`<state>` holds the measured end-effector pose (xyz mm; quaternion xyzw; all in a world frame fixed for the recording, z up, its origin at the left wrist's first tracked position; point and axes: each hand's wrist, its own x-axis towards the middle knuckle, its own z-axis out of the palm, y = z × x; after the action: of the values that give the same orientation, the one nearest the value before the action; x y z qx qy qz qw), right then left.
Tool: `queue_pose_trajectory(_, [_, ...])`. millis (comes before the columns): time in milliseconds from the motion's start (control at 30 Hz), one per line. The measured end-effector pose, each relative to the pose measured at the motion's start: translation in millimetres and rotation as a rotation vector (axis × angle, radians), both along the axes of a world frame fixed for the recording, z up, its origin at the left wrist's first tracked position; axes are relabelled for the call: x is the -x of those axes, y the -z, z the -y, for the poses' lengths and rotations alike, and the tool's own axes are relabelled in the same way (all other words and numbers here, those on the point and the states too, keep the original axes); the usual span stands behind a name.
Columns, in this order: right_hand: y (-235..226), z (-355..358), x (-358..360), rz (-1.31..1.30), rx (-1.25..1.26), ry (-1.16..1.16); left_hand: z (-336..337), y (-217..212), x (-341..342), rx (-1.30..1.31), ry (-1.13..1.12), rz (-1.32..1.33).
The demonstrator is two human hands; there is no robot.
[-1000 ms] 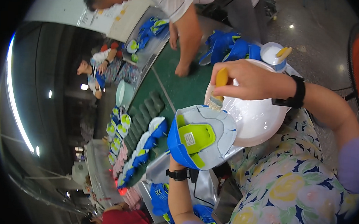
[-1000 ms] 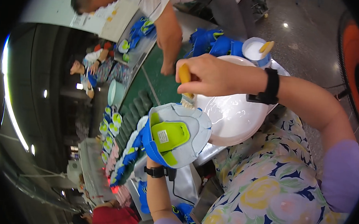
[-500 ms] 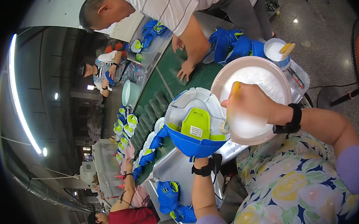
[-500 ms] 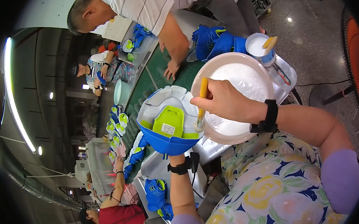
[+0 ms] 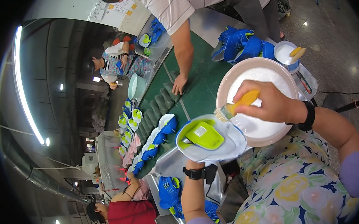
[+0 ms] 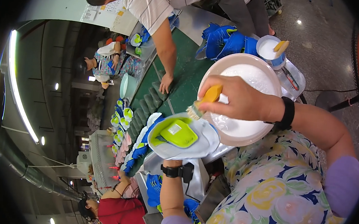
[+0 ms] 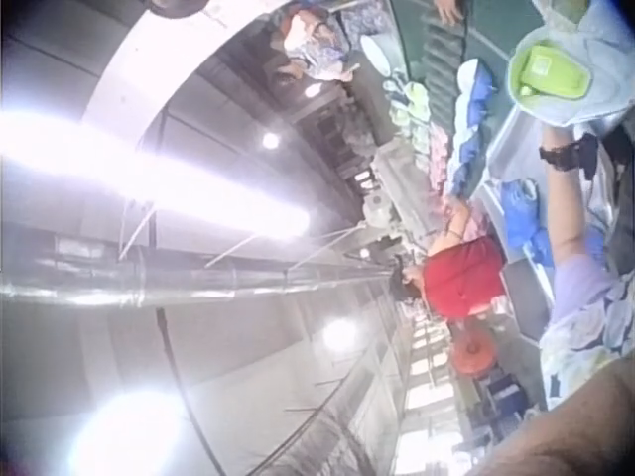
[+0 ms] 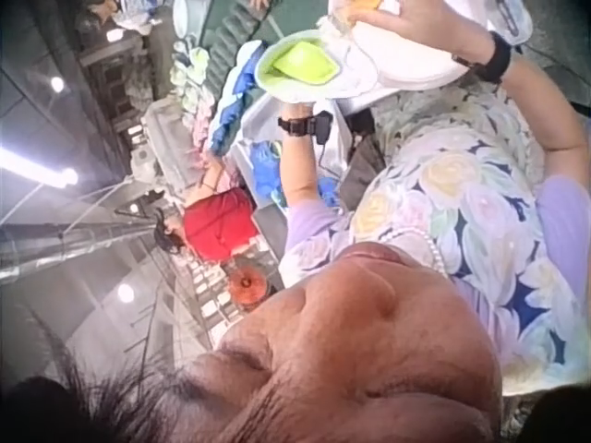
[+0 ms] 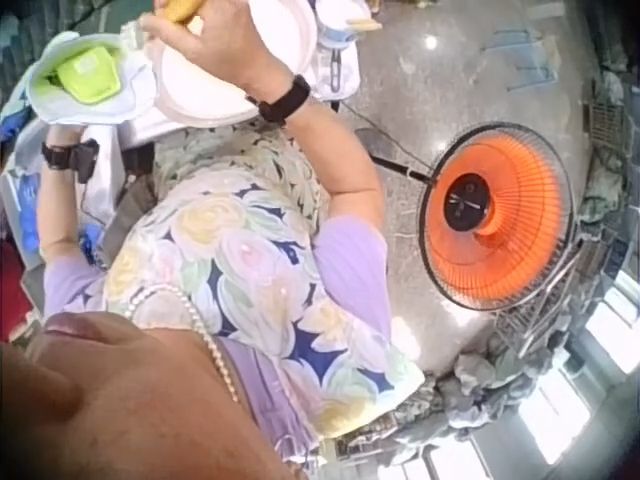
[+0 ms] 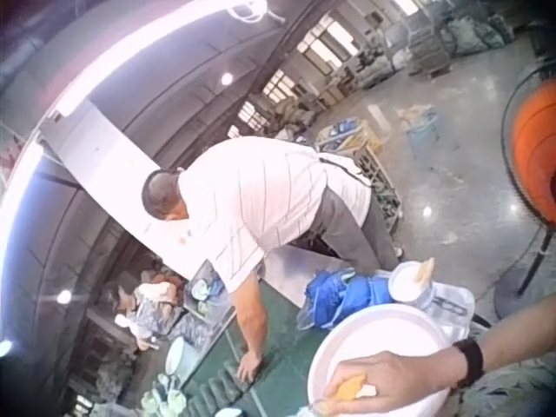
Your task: Applying glue to the interior and edges of shoe uppers using a brush.
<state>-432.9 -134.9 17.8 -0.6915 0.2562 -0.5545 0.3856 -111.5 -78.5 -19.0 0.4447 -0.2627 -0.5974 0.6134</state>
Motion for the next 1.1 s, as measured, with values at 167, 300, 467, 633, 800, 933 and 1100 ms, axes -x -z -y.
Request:
queue_pose_trajectory(167, [-19, -10, -28, 0.136, 0.436, -0.198, -43, 44, 19, -0.011, 0.052, 0.074])
queue_pose_trajectory(300, [-13, 3, -46, 0.020, 0.632, -0.185, -56, 87, 43, -0.019, 0.073, 0.125])
queue_pose_trajectory(467, [-6, 17, -23, -0.236, 0.267, -0.151, -55, 88, 29, -0.030, 0.106, 0.171])
queue_pose_trajectory(633, [-6, 28, -15, -0.296, -0.022, -0.179, -48, 82, 3, -0.043, 0.126, 0.222])
queue_pose_trajectory(800, [-19, 23, 12, -0.501, -0.219, -0.225, -63, 81, -29, -0.044, 0.123, 0.260])
queue_pose_trajectory(933, [-23, 11, 5, -0.159, 0.212, -0.043, -72, 82, -47, -0.048, 0.100, 0.282])
queue_pose_trajectory(1100, [-10, 0, -11, -0.417, 0.636, -0.199, -65, 98, -51, -0.043, 0.109, 0.315])
